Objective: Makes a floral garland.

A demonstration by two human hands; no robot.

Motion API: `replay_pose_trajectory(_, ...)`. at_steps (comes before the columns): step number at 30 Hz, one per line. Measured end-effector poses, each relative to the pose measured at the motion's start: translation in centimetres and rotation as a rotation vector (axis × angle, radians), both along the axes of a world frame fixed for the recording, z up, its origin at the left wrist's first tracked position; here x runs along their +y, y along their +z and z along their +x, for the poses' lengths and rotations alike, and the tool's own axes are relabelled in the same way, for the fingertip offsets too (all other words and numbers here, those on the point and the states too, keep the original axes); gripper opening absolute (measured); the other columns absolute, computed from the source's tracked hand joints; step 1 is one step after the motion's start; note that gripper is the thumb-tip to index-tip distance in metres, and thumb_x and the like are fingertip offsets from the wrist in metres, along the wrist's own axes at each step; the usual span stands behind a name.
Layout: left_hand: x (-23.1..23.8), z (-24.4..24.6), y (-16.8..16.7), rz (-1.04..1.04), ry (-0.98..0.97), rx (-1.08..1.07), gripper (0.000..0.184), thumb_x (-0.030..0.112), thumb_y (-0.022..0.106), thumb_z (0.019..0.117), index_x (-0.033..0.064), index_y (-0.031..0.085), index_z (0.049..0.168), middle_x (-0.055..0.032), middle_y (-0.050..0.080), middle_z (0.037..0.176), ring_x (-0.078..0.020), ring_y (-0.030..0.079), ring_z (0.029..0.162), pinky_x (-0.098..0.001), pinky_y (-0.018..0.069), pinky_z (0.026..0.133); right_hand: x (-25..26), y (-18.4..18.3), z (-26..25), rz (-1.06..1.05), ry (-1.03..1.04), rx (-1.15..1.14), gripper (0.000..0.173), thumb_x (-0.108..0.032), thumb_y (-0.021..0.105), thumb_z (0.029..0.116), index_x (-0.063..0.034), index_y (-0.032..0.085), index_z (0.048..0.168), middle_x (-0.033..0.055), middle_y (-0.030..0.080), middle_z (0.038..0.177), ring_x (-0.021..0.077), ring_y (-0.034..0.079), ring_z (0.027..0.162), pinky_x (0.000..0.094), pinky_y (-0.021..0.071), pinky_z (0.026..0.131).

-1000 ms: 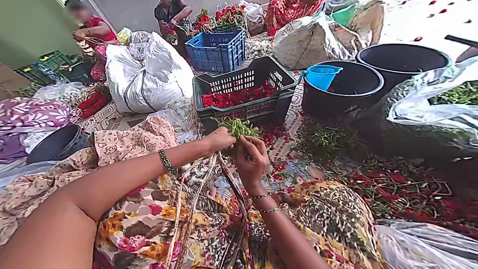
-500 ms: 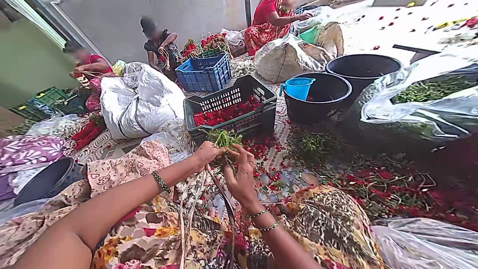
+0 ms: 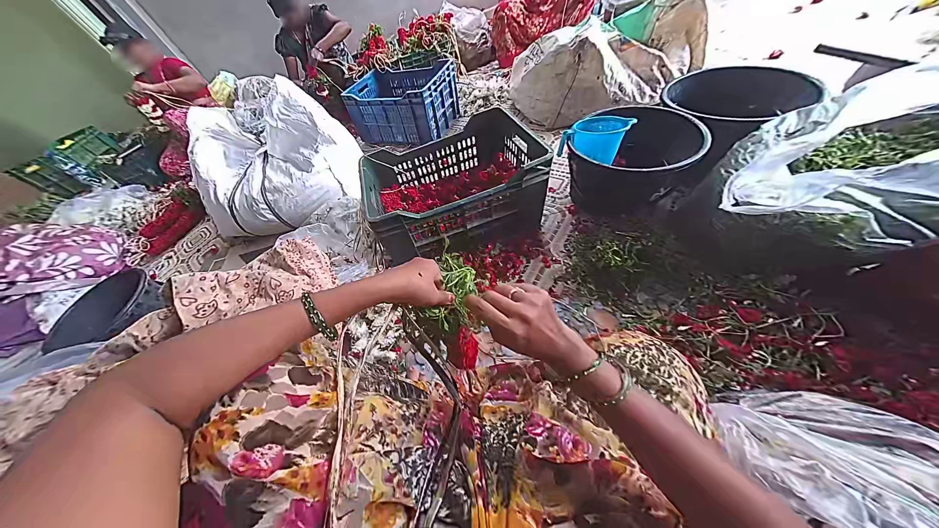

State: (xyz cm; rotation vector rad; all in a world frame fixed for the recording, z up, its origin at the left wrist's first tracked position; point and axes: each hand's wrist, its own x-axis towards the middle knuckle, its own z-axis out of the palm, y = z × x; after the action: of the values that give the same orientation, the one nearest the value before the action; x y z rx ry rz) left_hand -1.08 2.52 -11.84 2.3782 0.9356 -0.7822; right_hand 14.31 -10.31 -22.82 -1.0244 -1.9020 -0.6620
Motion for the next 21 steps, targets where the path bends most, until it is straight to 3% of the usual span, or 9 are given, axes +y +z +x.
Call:
replay_pose_trajectory(4,-1.4,-0.3,1.1,-0.082,-0.302,-0.09,0.03,0.02,0.066,0.0987,-0.0013,0.064,0.078,-0.0077,0.057,0.071,-0.0175,0.052,0.066,-0.0403,0.0432,0.063,0.8,3.1,0.7,-0.369,0.219,0.118,0.018,-0.009,0.051,0.1023,-0.0073,0.068,0.096,0.0099,0.074,0.098,0.0247,0.07,0.067,0.0397,0.0509,0.049)
replay_pose_trajectory(6,-1.1,-0.7,0.6,-0.129,-0.455,-0.198,0.023,0.012,0.066,0.0952,-0.002,0.065,0.077,-0.008,0.059,0.068,-0.017,0.055,0.065,-0.0393,0.0439,0.062,0.5,3.5,0.6,-0.575,0.288,0.235,0.019,-0.009,0.05,0.1028,-0.0034,0.068,0.101,0.011,0.073,0.086,0.0271,0.072,0.071,0.0456,0.054,0.058)
replay_pose_trajectory(8,-0.4,-1.2,0.0,-0.198,-0.527,-0.244,0.023,0.007,0.062,0.0937,0.0001,0.068,0.072,-0.0023,0.057,0.061,-0.0089,0.052,0.056,-0.0312,0.0416,0.055,0.1,3.4,0.4,-0.729,0.323,0.353,0.021,-0.008,0.048,0.104,-0.0011,0.067,0.105,0.0114,0.07,0.081,0.0245,0.068,0.072,0.044,0.0535,0.065)
replay_pose_trajectory(10,-0.3,-1.5,0.2,-0.32,-0.502,-0.213,0.025,0.007,0.058,0.1003,-0.0015,0.072,0.082,0.0002,0.062,0.065,-0.0017,0.052,0.055,-0.0222,0.0433,0.056,-0.3,3.4,0.3,-0.805,0.35,0.462,0.021,-0.007,0.046,0.1054,-0.0002,0.067,0.106,0.0085,0.07,0.086,0.0143,0.067,0.077,0.0331,0.0533,0.073)
replay_pose_trajectory(12,-1.1,-1.7,1.0,-0.393,-0.466,-0.163,0.026,0.011,0.054,0.1057,-0.0065,0.071,0.099,-0.0053,0.067,0.078,-0.0031,0.055,0.063,-0.0219,0.046,0.064,-0.9,3.6,0.4,-0.872,0.38,0.568,0.021,-0.005,0.045,0.1053,0.0001,0.065,0.106,0.0035,0.072,0.092,0.0024,0.066,0.083,0.0219,0.0518,0.079)
replay_pose_trajectory(14,-2.2,-1.8,1.5,-0.316,-0.53,-0.208,0.026,0.012,0.055,0.1054,-0.0072,0.071,0.1,-0.0086,0.068,0.079,-0.0086,0.06,0.066,-0.0268,0.0507,0.068,-1.5,4.0,0.7,-0.929,0.387,0.622,0.021,-0.005,0.045,0.1052,0.0008,0.065,0.105,0.0027,0.071,0.091,-0.0004,0.064,0.082,0.0191,0.0512,0.079)
replay_pose_trajectory(17,-5.4,-2.1,2.9,0.03,-0.876,-0.304,0.02,0.004,0.061,0.0979,-0.0065,0.066,0.082,-0.0159,0.064,0.071,-0.0278,0.066,0.064,-0.0437,0.0513,0.059,-2.1,5.5,0.9,-1.095,0.399,0.536,0.024,-0.01,0.046,0.1071,0.0005,0.067,0.107,0.0037,0.067,0.089,0.0015,0.06,0.078,0.0205,0.0489,0.075)
replay_pose_trajectory(19,-8.6,-2.2,4.9,0.244,-1.094,-0.214,0.015,-0.004,0.058,0.0945,-0.0041,0.062,0.08,-0.0139,0.061,0.072,-0.0278,0.065,0.062,-0.0417,0.0498,0.052,-2.2,6.7,0.9,-1.176,0.484,0.391,0.023,-0.011,0.048,0.1064,0.0003,0.068,0.106,0.0032,0.064,0.084,0.0024,0.055,0.073,0.0209,0.0465,0.07)
replay_pose_trajectory(21,-11.1,-2.1,6.8,0.224,-1.147,-0.178,0.016,-0.004,0.06,0.092,-0.0018,0.06,0.076,-0.012,0.057,0.069,-0.0274,0.061,0.058,-0.0414,0.045,0.048,-2.0,8.1,1.5,-1.191,0.654,0.22,0.02,-0.009,0.052,0.1041,0.0011,0.069,0.101,0.0031,0.062,0.078,0.004,0.053,0.068,0.0231,0.0444,0.065)
